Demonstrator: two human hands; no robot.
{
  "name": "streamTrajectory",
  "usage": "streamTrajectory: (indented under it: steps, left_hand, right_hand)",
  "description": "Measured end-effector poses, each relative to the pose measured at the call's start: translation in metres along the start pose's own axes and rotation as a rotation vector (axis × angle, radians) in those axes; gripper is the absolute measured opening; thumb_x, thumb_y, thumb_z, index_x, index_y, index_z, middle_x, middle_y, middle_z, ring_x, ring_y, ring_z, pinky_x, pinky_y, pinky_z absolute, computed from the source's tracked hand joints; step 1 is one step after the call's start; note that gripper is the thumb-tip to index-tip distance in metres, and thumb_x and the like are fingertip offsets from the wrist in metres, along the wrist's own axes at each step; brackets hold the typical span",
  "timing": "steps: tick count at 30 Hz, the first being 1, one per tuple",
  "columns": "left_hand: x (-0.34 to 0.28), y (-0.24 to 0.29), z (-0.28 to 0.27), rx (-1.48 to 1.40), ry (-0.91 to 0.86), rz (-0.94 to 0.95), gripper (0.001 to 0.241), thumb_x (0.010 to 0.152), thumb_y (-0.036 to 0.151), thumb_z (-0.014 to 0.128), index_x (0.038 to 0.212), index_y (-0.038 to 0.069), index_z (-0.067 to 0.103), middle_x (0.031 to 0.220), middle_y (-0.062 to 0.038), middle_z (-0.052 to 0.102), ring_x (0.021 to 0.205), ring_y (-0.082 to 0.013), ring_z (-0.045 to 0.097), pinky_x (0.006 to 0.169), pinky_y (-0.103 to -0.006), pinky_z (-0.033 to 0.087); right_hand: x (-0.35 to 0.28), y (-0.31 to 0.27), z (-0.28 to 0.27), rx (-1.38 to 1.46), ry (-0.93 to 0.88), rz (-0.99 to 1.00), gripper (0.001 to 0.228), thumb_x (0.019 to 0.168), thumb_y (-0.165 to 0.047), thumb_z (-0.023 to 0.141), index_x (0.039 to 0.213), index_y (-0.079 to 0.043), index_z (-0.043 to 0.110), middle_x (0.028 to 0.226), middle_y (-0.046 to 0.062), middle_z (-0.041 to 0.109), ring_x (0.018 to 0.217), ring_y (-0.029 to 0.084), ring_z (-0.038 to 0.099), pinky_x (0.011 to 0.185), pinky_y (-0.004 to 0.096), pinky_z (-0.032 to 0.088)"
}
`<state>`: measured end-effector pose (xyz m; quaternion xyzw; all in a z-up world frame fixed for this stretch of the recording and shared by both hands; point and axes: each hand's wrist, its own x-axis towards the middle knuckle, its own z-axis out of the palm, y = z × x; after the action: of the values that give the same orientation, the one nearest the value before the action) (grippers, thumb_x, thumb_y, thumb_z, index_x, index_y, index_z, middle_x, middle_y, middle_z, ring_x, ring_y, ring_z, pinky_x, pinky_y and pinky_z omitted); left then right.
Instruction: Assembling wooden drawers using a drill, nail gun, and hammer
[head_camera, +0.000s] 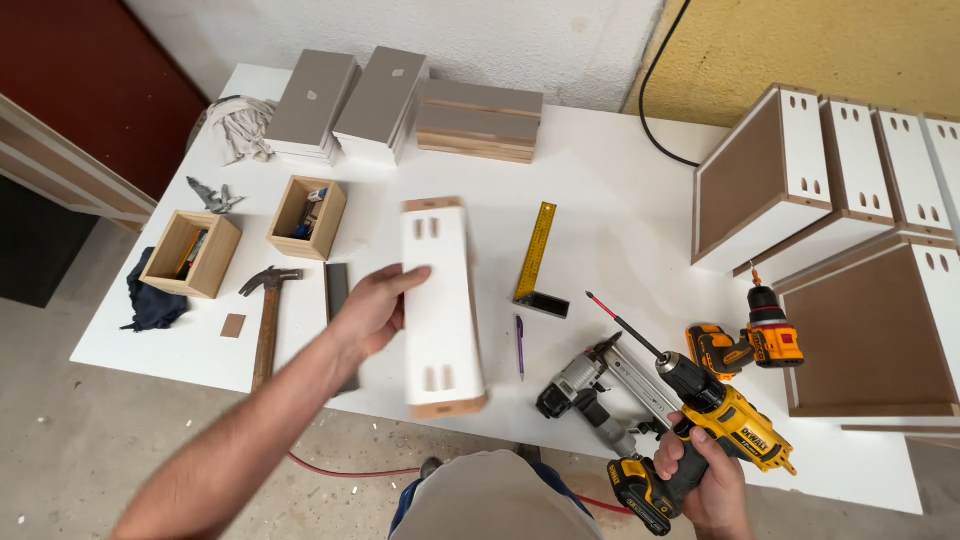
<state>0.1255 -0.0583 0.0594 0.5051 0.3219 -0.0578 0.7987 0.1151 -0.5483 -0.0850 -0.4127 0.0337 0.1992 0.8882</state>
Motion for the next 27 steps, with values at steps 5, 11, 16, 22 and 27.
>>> streamTrajectory:
  steps: [5, 11, 16, 22, 27]
  left_hand:
    - [-0.014, -0.056, 0.000, -0.494, 0.016, 0.112, 0.021, 0.091, 0.005, 0.069, 0.112, 0.005, 0.071, 0.115, -0.016, 0.076, 0.097, -0.0272, 0.074, 0.089, -0.0464, 0.062]
    - [-0.031, -0.089, 0.016, -0.832, 0.218, 0.261, 0.017, 0.090, 0.002, 0.070, 0.106, -0.005, 0.068, 0.113, -0.015, 0.074, 0.100, -0.0287, 0.073, 0.094, -0.0475, 0.062]
    - [-0.026, -0.112, 0.003, -0.908, 0.231, 0.313, 0.008, 0.088, 0.003, 0.074, 0.092, -0.002, 0.070, 0.107, -0.016, 0.076, 0.101, -0.0287, 0.075, 0.093, -0.0470, 0.063]
    - [-0.028, -0.128, -0.003, -0.919, 0.243, 0.323, 0.023, 0.089, 0.004, 0.072, 0.111, 0.001, 0.069, 0.115, -0.013, 0.075, 0.101, -0.0290, 0.074, 0.089, -0.0461, 0.063]
    - [-0.025, -0.138, -0.006, -0.943, 0.237, 0.314, 0.027, 0.090, 0.004, 0.071, 0.116, -0.001, 0.069, 0.114, -0.017, 0.075, 0.100, -0.0286, 0.074, 0.085, -0.0439, 0.063]
  right_hand:
    - [0.014, -0.010, 0.010, 0.026, -0.083, 0.001, 0.034, 0.101, -0.026, 0.059, 0.121, 0.001, 0.058, 0.071, 0.006, 0.047, 0.056, 0.020, 0.041, 0.051, 0.033, 0.037]
    - [0.028, -0.020, 0.027, 0.007, -0.133, 0.059, 0.035, 0.099, -0.025, 0.062, 0.118, 0.004, 0.057, 0.069, 0.007, 0.047, 0.054, 0.021, 0.043, 0.048, 0.034, 0.036]
    - [0.043, -0.025, 0.060, -0.109, -0.135, 0.141, 0.037, 0.097, -0.022, 0.062, 0.117, 0.008, 0.058, 0.068, 0.010, 0.049, 0.051, 0.022, 0.047, 0.044, 0.033, 0.038]
    - [0.067, -0.027, 0.117, -0.314, -0.178, 0.314, 0.039, 0.092, -0.017, 0.062, 0.116, 0.014, 0.061, 0.066, 0.017, 0.054, 0.046, 0.025, 0.048, 0.039, 0.035, 0.041]
    - [0.082, -0.017, 0.185, -0.424, -0.187, 0.450, 0.040, 0.091, -0.017, 0.062, 0.114, 0.016, 0.065, 0.063, 0.013, 0.053, 0.045, 0.022, 0.047, 0.038, 0.034, 0.039]
